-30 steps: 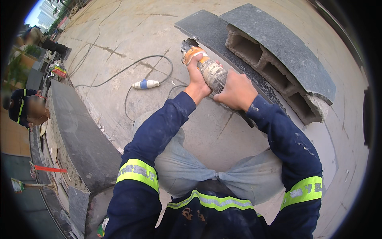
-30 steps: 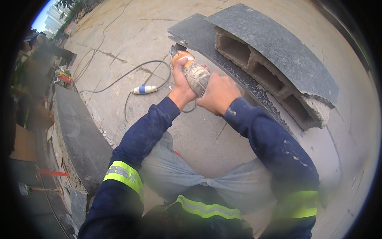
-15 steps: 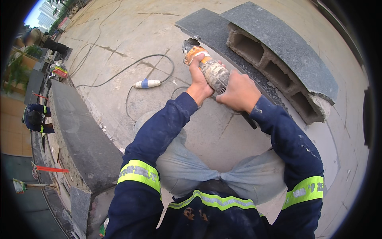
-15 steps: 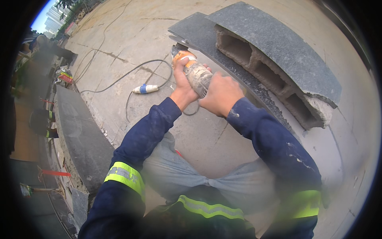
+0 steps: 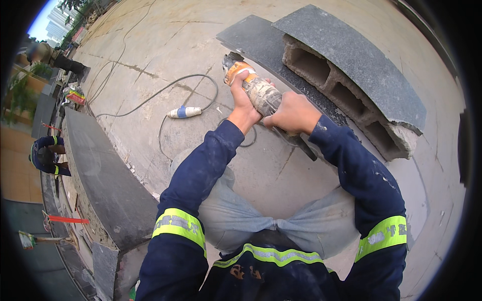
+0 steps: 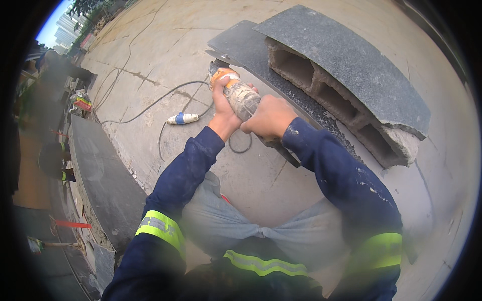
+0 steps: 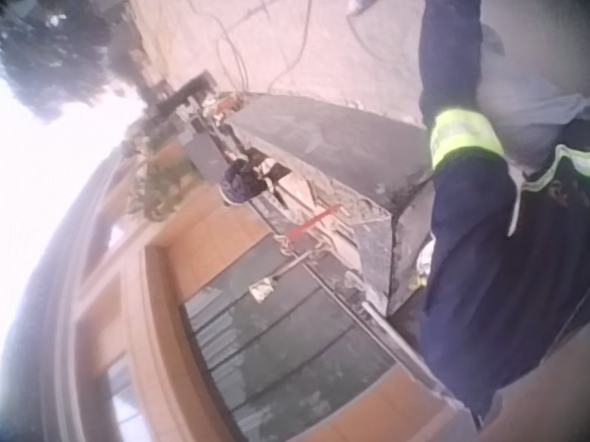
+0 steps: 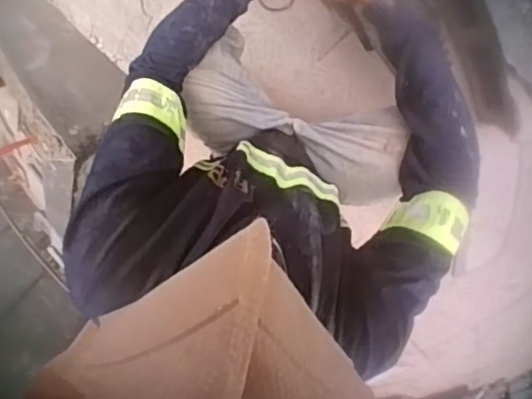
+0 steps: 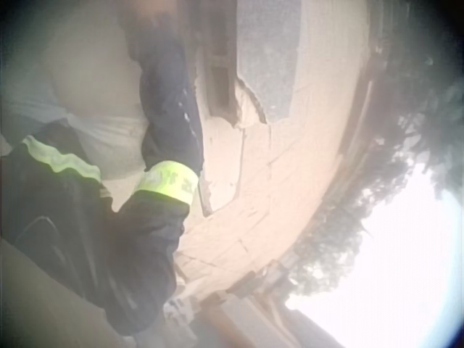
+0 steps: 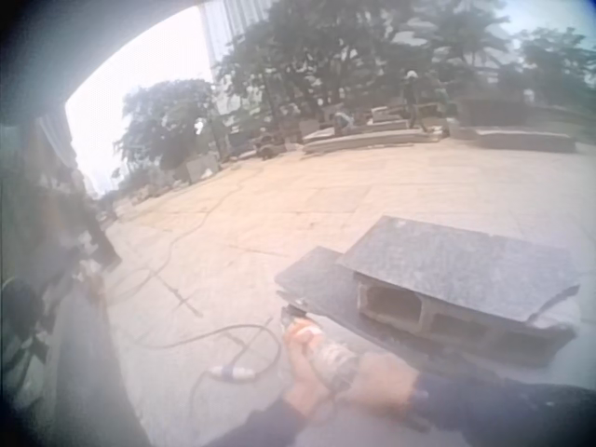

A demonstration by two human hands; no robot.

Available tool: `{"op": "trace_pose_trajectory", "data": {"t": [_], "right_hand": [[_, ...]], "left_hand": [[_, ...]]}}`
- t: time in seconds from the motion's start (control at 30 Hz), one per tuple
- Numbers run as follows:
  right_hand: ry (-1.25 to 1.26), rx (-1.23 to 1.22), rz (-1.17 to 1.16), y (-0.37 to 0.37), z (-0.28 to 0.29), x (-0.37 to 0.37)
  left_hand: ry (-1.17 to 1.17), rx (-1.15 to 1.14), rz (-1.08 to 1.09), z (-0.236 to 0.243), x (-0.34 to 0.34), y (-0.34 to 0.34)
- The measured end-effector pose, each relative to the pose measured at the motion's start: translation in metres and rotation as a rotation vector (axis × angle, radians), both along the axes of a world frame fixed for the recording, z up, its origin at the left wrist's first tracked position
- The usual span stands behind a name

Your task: The person uses an angle grinder to cut a dark stone slab resting on a hollow concrete block. The person holds the tool with both hands and guides it along the slab's edge, generating dust as the cut progresses.

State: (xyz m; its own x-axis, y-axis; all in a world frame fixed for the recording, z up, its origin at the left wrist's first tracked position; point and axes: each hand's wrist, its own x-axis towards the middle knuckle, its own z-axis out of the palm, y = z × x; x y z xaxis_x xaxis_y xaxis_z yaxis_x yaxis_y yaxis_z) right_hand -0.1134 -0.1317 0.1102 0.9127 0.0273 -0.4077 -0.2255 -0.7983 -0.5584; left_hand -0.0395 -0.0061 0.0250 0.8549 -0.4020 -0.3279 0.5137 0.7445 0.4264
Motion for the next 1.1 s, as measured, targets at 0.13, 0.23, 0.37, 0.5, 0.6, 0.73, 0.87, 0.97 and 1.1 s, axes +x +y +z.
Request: {"op": "trace_pose_trajectory", "data": {"t": [0.13, 0.23, 0.37, 0.5, 0.6, 0.73, 0.87, 0.97, 1.1], "right_hand": [[-0.062, -0.029, -0.003, 0.0, -0.011, 0.007], [-0.058, 0.006, -0.021, 0.001, -0.016, 0.013], [-0.008, 0.053, 0.011, 0.002, -0.014, 0.02], [-0.032, 0.044, -0.009, 0.005, -0.022, 0.026], [-0.044, 0.037, -0.02, 0.006, -0.022, 0.029], [-0.045, 0.044, 0.001, 0.007, -0.023, 0.034], [-0.026, 0.022, -0.023, 0.008, -0.02, 0.031], [-0.041, 0.032, -0.012, 0.005, -0.024, 0.027], [-0.055, 0.023, 0.012, 0.003, -0.017, 0.02]], "left_hand": [[-0.022, 0.002, 0.028, -0.001, 0.004, 0.0], [-0.021, 0.009, 0.037, -0.001, 0.009, 0.001], [-0.013, 0.003, 0.026, -0.004, 0.016, 0.003], [-0.037, 0.03, 0.037, -0.008, 0.023, 0.005], [-0.013, 0.039, 0.053, -0.011, 0.027, 0.004], [-0.011, 0.059, 0.061, -0.013, 0.031, 0.006], [-0.015, 0.028, 0.034, -0.014, 0.031, 0.006], [-0.025, 0.017, 0.021, -0.011, 0.025, 0.005], [0.011, -0.006, 0.006, -0.006, 0.019, 0.003]]}}
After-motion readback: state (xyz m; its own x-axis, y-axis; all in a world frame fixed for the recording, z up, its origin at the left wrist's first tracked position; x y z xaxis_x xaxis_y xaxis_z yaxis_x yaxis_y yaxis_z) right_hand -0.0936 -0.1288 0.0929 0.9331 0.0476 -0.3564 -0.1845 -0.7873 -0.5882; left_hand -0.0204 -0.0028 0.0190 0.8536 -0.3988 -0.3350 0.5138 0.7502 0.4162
